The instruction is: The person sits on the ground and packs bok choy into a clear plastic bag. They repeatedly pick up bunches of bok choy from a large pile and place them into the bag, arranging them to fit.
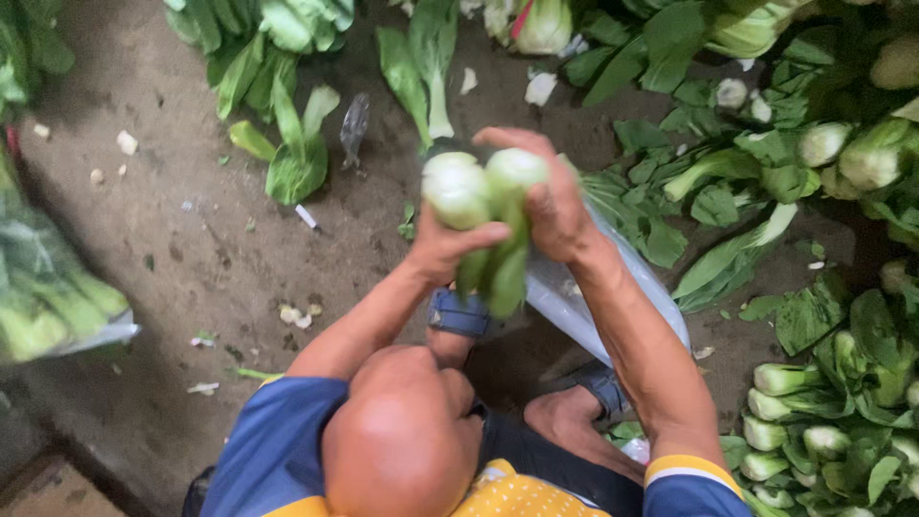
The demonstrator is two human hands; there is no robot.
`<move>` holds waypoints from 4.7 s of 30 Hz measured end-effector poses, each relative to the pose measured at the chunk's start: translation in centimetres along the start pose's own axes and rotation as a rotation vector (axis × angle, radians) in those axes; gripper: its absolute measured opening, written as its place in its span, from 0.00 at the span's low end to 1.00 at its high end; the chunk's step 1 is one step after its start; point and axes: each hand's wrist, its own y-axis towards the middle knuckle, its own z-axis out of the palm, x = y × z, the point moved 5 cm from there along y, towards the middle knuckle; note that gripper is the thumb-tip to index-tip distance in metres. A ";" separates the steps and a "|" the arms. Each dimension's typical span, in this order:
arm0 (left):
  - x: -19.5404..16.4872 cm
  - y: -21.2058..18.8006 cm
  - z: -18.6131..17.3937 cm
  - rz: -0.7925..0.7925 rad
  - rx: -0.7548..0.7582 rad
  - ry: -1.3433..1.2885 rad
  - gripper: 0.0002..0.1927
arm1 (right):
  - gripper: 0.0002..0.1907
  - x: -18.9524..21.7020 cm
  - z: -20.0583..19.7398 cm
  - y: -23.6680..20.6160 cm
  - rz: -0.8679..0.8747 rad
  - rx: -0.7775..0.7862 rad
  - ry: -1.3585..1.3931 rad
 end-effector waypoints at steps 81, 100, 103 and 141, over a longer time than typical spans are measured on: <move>9.9 3.1 7.6 0.650 0.492 1.445 0.50 | 0.70 -3.0 -9.1 -31.4 0.296 -0.369 -0.554; 12.7 6.8 6.0 0.710 0.475 1.358 0.09 | 0.68 -14.1 -2.9 -18.6 0.407 0.335 -0.851; 12.6 7.0 5.3 0.738 0.380 1.323 0.09 | 0.51 -13.2 -2.2 -17.2 0.262 0.206 -0.787; 17.0 -6.0 -3.6 -0.024 0.239 1.056 0.45 | 0.19 -12.6 4.5 -19.7 0.095 -0.024 -0.692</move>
